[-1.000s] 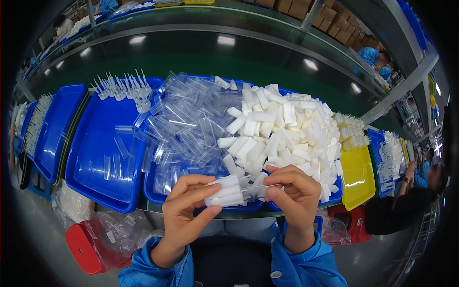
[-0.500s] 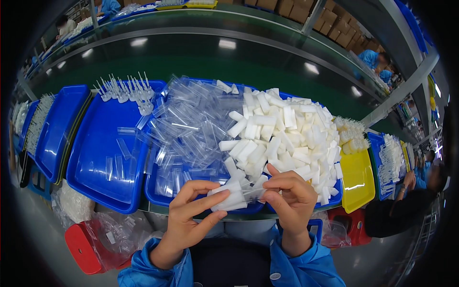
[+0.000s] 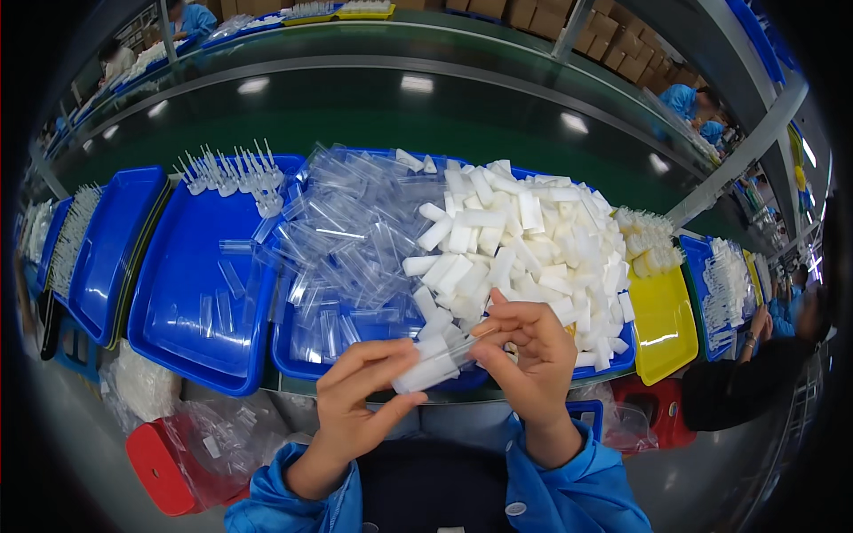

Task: The person inserts white plastic cylindrical pieces into clear plastic tubes. They pick up a white piece from a blue bin, place it into a clear tube, and then place the assembled unit into a separate blue bin. This repetitive assembly process continues throughout the video.

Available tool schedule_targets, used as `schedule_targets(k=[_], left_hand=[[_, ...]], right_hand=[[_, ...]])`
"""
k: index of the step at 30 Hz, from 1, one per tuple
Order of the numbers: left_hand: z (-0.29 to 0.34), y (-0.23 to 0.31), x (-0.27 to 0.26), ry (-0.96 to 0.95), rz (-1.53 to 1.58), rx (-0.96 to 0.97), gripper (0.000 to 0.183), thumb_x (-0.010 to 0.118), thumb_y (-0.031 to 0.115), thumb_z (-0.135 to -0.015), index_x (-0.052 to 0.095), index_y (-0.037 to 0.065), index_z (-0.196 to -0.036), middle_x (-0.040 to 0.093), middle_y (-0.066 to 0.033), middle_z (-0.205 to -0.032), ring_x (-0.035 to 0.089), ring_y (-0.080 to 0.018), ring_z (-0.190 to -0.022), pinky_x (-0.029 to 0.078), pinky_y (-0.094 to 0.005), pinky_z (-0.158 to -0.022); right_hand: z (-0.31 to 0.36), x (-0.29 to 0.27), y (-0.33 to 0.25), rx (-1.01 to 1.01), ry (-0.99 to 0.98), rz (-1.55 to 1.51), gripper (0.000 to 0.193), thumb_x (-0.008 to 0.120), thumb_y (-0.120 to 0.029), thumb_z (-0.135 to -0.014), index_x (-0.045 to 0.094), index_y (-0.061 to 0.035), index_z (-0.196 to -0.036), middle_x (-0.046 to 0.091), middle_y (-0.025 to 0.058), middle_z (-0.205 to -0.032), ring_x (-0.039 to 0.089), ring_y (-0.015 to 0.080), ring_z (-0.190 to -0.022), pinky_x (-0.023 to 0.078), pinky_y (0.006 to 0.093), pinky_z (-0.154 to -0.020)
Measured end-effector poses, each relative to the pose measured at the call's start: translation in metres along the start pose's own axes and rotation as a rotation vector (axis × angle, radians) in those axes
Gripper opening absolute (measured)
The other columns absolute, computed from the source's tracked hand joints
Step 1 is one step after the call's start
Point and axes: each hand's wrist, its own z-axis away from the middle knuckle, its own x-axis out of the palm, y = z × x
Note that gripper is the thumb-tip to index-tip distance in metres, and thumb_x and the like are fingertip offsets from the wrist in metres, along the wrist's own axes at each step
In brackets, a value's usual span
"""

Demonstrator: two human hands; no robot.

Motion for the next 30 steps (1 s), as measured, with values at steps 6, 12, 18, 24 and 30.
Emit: schedule_targets(k=[6,12,18,24,30], left_hand=[[0.001,-0.006,0.0,0.039,0.033,-0.015,0.041,0.081,0.002,-0.07,0.067,-0.003,-0.108,0.062,-0.0204,-0.113,0.066,-0.026,-0.098,0.061,-0.0288,-0.072],[-0.001,-0.003,-0.001,0.049,-0.07,0.038,0.04,0.082,0.003,-0.068,0.069,-0.003,-0.105,0.063,-0.0198,-0.111,0.066,-0.0239,-0.093,0.057,-0.0276,-0.071],[0.001,-0.005,-0.003,0.047,-0.053,0.031,0.039,0.083,0.003,-0.066,0.071,-0.002,-0.103,0.063,-0.0188,-0.11,0.066,-0.0238,-0.092,0.055,-0.0295,-0.077],[0.003,-0.01,-0.004,0.016,-0.051,0.072,0.04,0.083,0.005,-0.068,0.069,-0.002,-0.105,0.062,-0.0188,-0.112,0.064,-0.0186,-0.089,0.05,-0.0223,-0.065],[0.005,-0.008,-0.003,0.031,0.025,-0.014,0.039,0.082,0.003,-0.068,0.07,-0.002,-0.104,0.062,-0.0182,-0.112,0.065,-0.0229,-0.093,0.053,-0.0273,-0.074]], right_hand=[[0.003,0.006,0.005,-0.032,0.075,-0.047,0.022,0.07,0.003,-0.079,0.059,0.0016,-0.098,0.068,0.0073,-0.087,0.067,0.0114,-0.077,0.035,0.0489,-0.109],[0.001,0.013,0.01,-0.262,0.068,0.108,0.021,0.067,0.004,-0.081,0.058,0.0011,-0.099,0.066,0.0091,-0.091,0.065,0.0125,-0.076,0.03,0.0504,-0.111],[0.001,0.009,0.012,-0.03,0.013,-0.204,0.019,0.066,0.003,-0.083,0.058,0.0003,-0.099,0.066,0.009,-0.095,0.066,0.0135,-0.08,0.031,0.0491,-0.112],[0.0,0.003,0.011,0.078,-0.037,-0.356,0.017,0.065,0.003,-0.085,0.057,0.0005,-0.1,0.066,0.0105,-0.096,0.067,0.0157,-0.083,0.027,0.0481,-0.114],[-0.002,-0.001,0.014,0.038,-0.063,-0.27,0.019,0.066,0.003,-0.083,0.058,0.0012,-0.1,0.067,0.0117,-0.095,0.067,0.0167,-0.083,0.026,0.0492,-0.114]])
